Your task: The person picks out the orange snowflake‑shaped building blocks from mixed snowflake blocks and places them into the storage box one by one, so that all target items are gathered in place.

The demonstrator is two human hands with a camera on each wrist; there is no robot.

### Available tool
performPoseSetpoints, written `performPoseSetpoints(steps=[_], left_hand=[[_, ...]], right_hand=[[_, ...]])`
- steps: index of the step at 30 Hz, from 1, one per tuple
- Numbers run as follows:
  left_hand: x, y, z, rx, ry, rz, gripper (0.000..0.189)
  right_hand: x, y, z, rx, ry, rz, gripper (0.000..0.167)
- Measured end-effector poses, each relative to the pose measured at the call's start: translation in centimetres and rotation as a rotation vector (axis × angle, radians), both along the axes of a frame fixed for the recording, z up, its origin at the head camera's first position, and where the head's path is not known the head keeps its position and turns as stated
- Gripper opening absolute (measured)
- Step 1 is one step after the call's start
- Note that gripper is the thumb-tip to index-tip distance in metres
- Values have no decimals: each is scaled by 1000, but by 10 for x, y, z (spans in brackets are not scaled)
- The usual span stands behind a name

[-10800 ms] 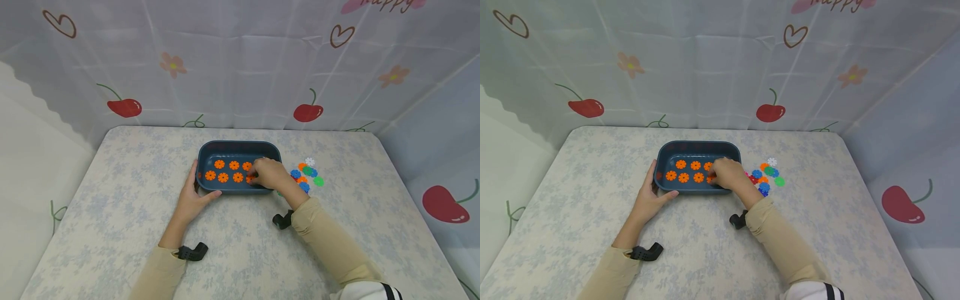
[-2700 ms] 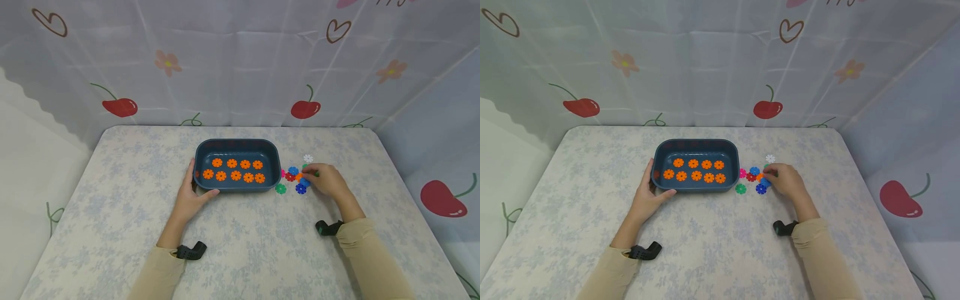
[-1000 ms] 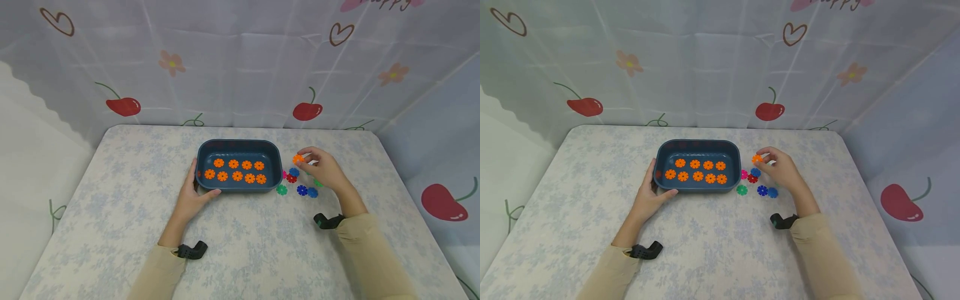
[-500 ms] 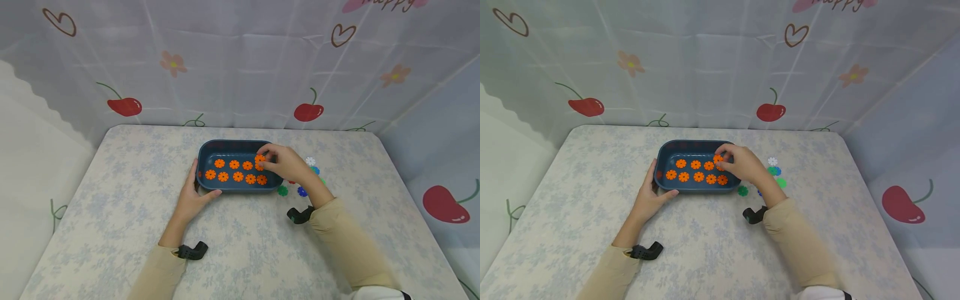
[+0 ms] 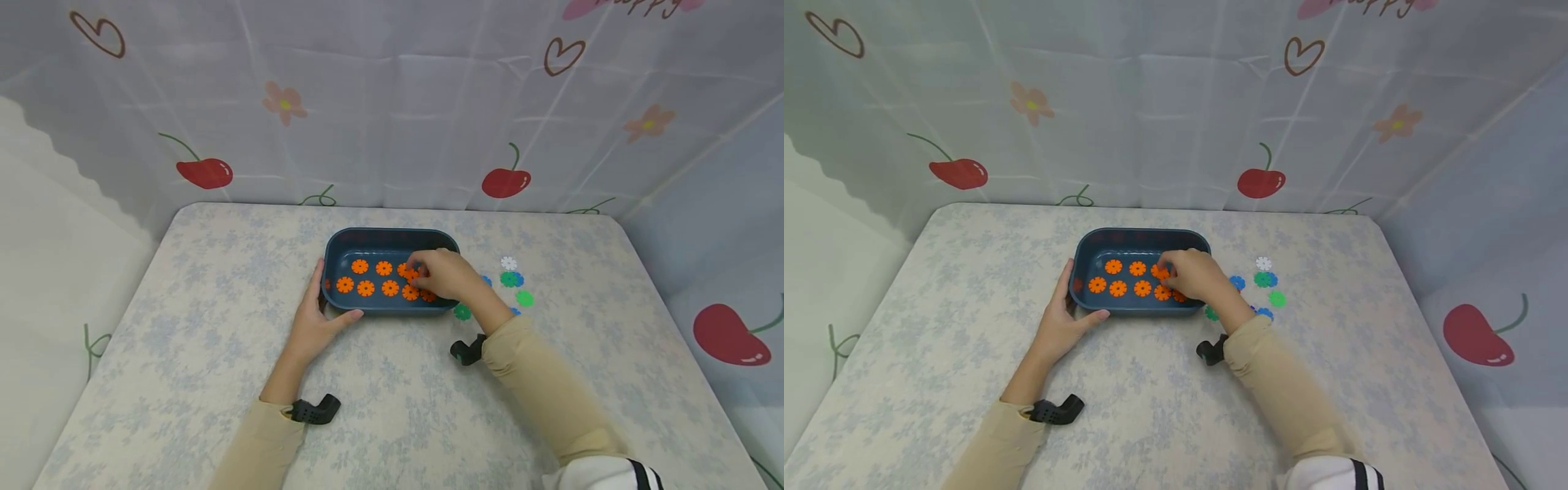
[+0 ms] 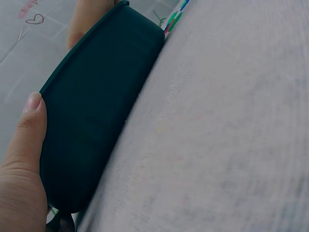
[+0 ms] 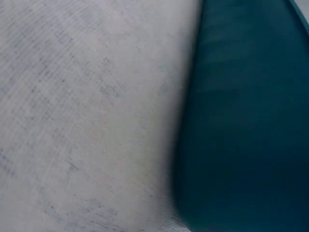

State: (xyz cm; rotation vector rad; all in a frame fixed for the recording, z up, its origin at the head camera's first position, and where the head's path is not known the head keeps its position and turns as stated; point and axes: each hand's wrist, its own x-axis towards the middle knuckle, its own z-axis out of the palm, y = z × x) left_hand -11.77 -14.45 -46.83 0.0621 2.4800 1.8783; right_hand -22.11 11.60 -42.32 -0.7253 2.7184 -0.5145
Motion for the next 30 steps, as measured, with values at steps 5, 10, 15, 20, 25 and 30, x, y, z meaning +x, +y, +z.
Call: performPoseSetpoints(steps=[5,10,15,20,25,30], left_hand=[[-5,-2,-11,-3,8,7,116],[-12,-5,-32,-5,37,22,117],[-12,-5,-36,-11,63,28,117],[-11,-5,-35,-13,76,28,117],[-11,-5,-34,-24,59,28,117],[-7,-3,-21,-9,25,15,117]], right_hand=[[2,-3,-4,104,125,31,33],[5,-3,-6,133,203,49,30],[7,-3,-9,136,231,57,31],[7,-2,-10,80,226,55,28],[11,1,-7,-74,240,23,25],[23,4,1,-187,294,3,24]])
